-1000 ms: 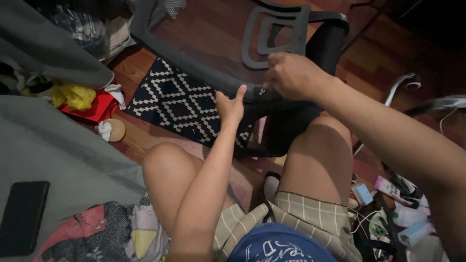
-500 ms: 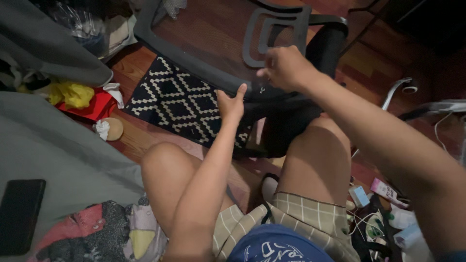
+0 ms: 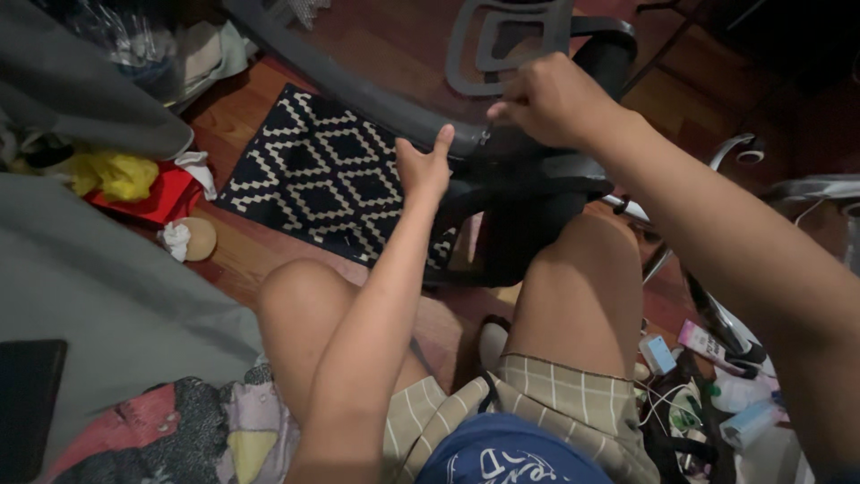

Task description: The person assembles an office chair by attaching the seat to the base and then securing the backrest to the seat using an Allen key. The person tightens multiple screws to complete the assembly.

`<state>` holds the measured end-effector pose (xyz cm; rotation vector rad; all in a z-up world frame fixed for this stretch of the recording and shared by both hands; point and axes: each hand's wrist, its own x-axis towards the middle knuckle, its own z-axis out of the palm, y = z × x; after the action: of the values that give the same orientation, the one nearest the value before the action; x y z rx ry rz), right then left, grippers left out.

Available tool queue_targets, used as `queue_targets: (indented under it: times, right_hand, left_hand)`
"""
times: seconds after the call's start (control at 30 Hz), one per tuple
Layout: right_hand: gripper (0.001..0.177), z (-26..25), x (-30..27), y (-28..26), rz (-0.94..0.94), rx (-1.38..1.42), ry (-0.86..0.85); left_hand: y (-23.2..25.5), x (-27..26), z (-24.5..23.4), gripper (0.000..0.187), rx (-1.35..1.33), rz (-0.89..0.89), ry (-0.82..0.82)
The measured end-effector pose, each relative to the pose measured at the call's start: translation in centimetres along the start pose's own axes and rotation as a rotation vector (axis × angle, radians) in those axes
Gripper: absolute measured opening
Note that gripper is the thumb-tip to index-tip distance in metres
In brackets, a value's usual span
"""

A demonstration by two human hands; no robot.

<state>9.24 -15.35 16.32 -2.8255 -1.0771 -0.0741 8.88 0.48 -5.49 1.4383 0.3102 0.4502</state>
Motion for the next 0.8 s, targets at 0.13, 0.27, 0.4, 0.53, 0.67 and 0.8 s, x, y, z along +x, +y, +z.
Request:
queue_targets:
  times: [0.13, 0.27, 0.4, 0.53, 0.67, 0.8]
  right_hand:
    - [0.021, 1.2, 0.5, -1.2, 0.040, 0.039, 0.045]
    - [0.027, 1.7, 0.6, -2.4, 0.164, 0.083, -0.061]
    - [0.033, 0.6, 0.8, -1.9, 0.063, 0.159, -0.258]
    - [0.031, 0.6, 0.9, -1.8, -0.012, 0.156, -0.238]
    - [0.021, 1.3, 1.1, -1.9, 0.009, 0.052, -0.232]
    - [0.023, 2.2, 1.2, -2.2, 0.055, 0.049, -0.164]
  left_hand:
    - [-0.5, -0.1, -0.1, 0.068, 0.125, -0.025, -0.006]
    - [-0.9, -0.2, -0.6, 0.067, 0.160, -0.045, -0.022]
    - [-0.9, 0.0, -1.4, 0.069, 0.174, -0.093, -0.035]
    - [-1.0, 0.0, -1.6, 0.067, 0.155, -0.152, -0.048]
    - [-1.4, -0.5, -1.5, 0.067, 0.170, -0.162, -0.040]
    - [-1.8, -0.9, -1.8, 0.072, 0.234, -0.173, -0.022]
